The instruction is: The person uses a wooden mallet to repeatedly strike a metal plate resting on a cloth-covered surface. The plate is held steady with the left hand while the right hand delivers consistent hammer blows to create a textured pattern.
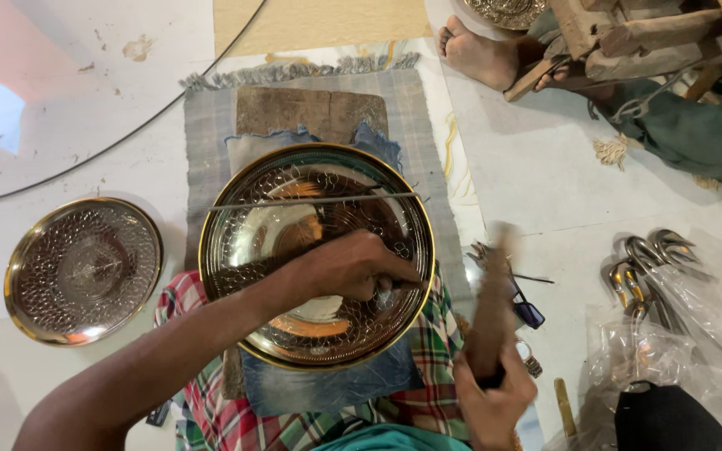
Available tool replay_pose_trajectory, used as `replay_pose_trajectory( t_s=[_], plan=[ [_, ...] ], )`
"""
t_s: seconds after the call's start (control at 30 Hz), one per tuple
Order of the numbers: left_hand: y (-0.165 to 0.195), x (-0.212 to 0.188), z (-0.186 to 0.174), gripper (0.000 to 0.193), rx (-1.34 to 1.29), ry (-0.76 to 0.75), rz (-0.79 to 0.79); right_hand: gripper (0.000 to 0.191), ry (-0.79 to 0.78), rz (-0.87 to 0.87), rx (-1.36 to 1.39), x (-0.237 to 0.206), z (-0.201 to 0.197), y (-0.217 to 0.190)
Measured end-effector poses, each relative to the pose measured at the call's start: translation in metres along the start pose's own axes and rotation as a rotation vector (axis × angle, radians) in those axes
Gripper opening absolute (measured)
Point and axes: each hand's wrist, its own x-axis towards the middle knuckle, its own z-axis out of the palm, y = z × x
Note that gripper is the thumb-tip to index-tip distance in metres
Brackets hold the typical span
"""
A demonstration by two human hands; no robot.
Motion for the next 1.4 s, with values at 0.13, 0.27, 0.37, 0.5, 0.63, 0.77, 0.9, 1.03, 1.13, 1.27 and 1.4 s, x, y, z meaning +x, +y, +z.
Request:
replay_pose_trajectory(
  t_s=[0.13,0.27,0.37,0.5,0.63,0.77,0.9,1.03,1.13,1.27,1.4],
  plan=[
    [0.0,0.004,-0.004,0.056,-0.02,-0.091,0.077,0.064,0.002,-0.056,0.025,-0.022,0.011,0.009],
    [0.0,0.011,-0.007,0.041,0.061,-0.192,0.115,0.078,-0.031,0.08,-0.053,-0.037,0.018,0.009],
    [-0.001,0.016,-0.007,0.04,0.031,-0.208,0.168,0.079,-0.156,0.073,-0.115,-0.038,0.015,0.01],
    [-0.002,0.017,-0.006,0.04,0.106,-0.287,0.076,0.071,-0.067,0.406,-0.082,-0.036,0.011,0.015],
    [-0.001,0.006,-0.003,0.047,0.045,-0.138,0.07,0.076,-0.11,-0.076,-0.177,-0.034,0.01,0.026],
    [0.006,-0.01,0.005,0.053,0.066,-0.04,-0.147,0.075,-0.156,0.095,0.075,-0.024,0.004,0.038],
    [0.017,-0.026,0.014,0.06,0.06,0.21,-0.23,0.073,-0.28,-0.07,0.191,0.003,-0.014,0.039],
    [0.024,-0.038,0.024,0.059,0.072,0.394,-0.261,0.075,-0.344,-0.154,0.119,0.046,-0.021,0.016],
    [0.03,-0.044,0.044,0.054,0.064,0.496,-0.405,0.073,-0.542,-0.265,0.096,0.083,-0.021,-0.014],
    [0.034,-0.049,0.07,0.053,0.163,0.759,-0.442,0.087,-0.683,-0.107,-0.258,0.122,-0.013,-0.061],
    [0.039,-0.048,0.084,0.043,0.152,0.856,-0.564,0.086,-0.894,-0.206,-0.185,0.147,0.003,-0.109]
  ],
)
